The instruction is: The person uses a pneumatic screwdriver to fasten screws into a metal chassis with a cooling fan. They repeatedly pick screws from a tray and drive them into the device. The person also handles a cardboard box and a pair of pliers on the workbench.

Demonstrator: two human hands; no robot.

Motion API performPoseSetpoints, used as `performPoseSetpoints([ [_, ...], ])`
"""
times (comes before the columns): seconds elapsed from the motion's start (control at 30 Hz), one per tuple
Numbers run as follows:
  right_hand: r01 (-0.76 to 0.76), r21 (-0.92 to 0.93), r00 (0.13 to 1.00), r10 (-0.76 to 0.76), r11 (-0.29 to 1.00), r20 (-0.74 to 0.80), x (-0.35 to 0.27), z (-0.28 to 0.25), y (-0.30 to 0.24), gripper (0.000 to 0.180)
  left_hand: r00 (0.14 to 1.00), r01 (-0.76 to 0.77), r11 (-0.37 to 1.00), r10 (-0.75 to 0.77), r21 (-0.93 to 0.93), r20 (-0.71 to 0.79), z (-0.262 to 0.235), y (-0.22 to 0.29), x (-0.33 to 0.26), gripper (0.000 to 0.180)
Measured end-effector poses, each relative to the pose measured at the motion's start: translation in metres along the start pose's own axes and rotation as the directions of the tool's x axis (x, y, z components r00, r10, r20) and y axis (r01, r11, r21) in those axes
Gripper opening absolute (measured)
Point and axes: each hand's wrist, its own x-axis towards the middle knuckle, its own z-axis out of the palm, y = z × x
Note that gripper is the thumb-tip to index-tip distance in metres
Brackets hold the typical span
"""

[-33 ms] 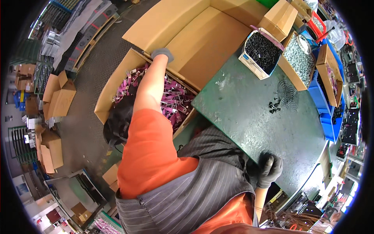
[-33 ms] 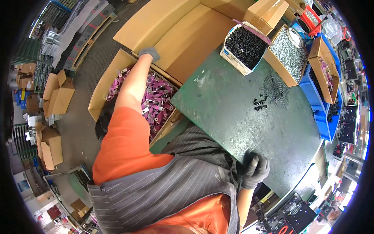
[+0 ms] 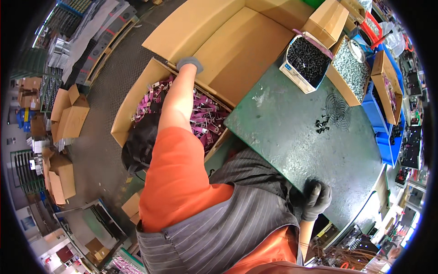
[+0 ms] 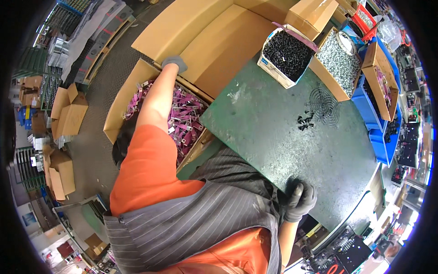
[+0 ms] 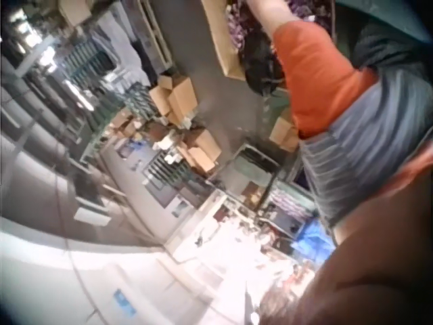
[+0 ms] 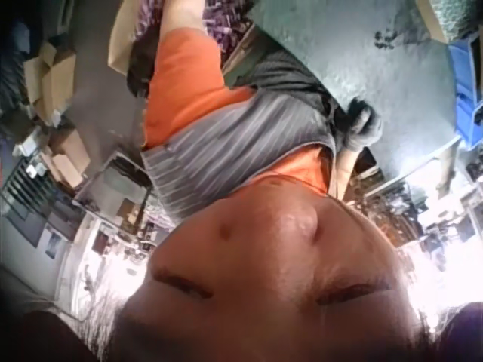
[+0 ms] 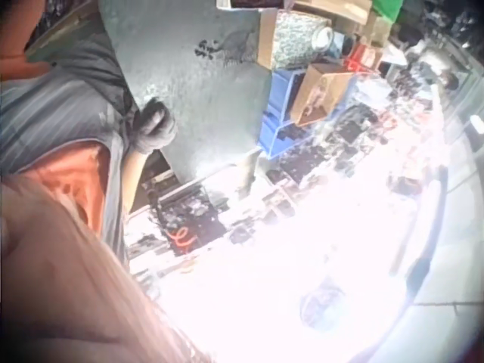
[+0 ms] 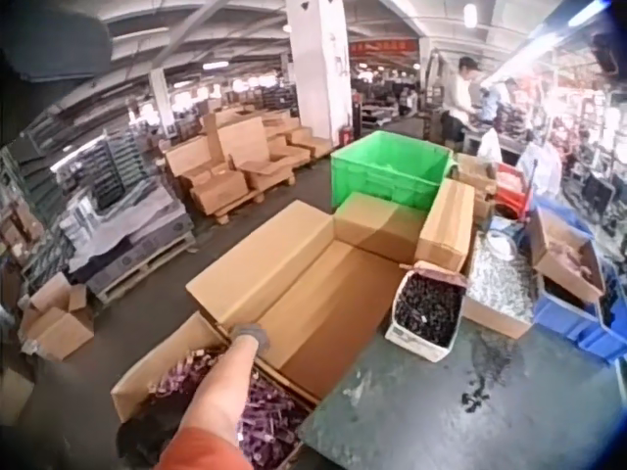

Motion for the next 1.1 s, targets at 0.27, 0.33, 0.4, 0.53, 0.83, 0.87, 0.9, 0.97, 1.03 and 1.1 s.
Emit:
performPoseSetpoints([
  [0.27,-0.056,-0.123,0.998,0.057,0.991,0.006,-0.002,0.004,0.002,0.027,0.987,0.158,0.948,-0.162,-0.277,0.009,0.011,0.011,0.028,0.078],
  [0.33,-0.047,-0.102,0.999,0.046,0.994,-0.015,0.000,0.006,0.000,0.026,0.980,0.185,0.944,-0.199,-0.271,-0.024,0.010,0.010,0.027,0.072],
  [0.4,-0.042,-0.106,0.999,0.042,0.993,-0.006,0.001,0.006,0.000,0.026,0.972,0.200,0.945,-0.224,-0.258,-0.068,0.007,0.006,0.022,0.069],
  [0.53,-0.038,-0.129,0.999,0.042,0.991,0.035,0.000,0.004,0.006,0.024,0.953,0.120,0.959,-0.183,-0.255,-0.241,-0.021,-0.001,-0.016,0.067],
  [0.83,-0.021,-0.072,0.998,0.025,0.997,0.053,-0.001,0.003,0.009,0.024,0.958,-0.287,0.434,0.142,-0.854,-0.250,-0.040,-0.044,-0.106,0.043],
  [0.87,-0.040,-0.066,0.998,0.043,0.997,0.042,-0.003,0.002,0.007,0.024,0.950,-0.312,0.492,0.137,-0.813,-0.282,-0.045,-0.040,-0.111,0.043],
  [0.9,-0.033,-0.068,0.999,0.035,0.997,0.035,-0.003,0.002,0.006,0.025,0.935,-0.354,0.443,0.141,-0.823,-0.326,-0.047,-0.038,-0.121,0.040],
  [0.97,-0.036,-0.057,0.998,0.038,0.998,0.040,-0.002,0.002,0.005,0.025,0.913,-0.379,0.374,-0.002,-0.847,-0.409,-0.064,-0.038,-0.154,0.037],
  [1.03,-0.014,-0.062,0.999,0.016,0.998,0.032,0.001,0.003,0.005,0.025,0.857,-0.461,0.223,-0.138,-0.859,-0.497,-0.079,-0.050,-0.174,0.033],
  [1.1,-0.014,-0.081,0.999,0.016,0.997,0.031,0.000,0.000,0.007,0.024,0.802,-0.552,0.111,-0.203,-0.827,-0.562,-0.097,-0.085,-0.178,0.029],
])
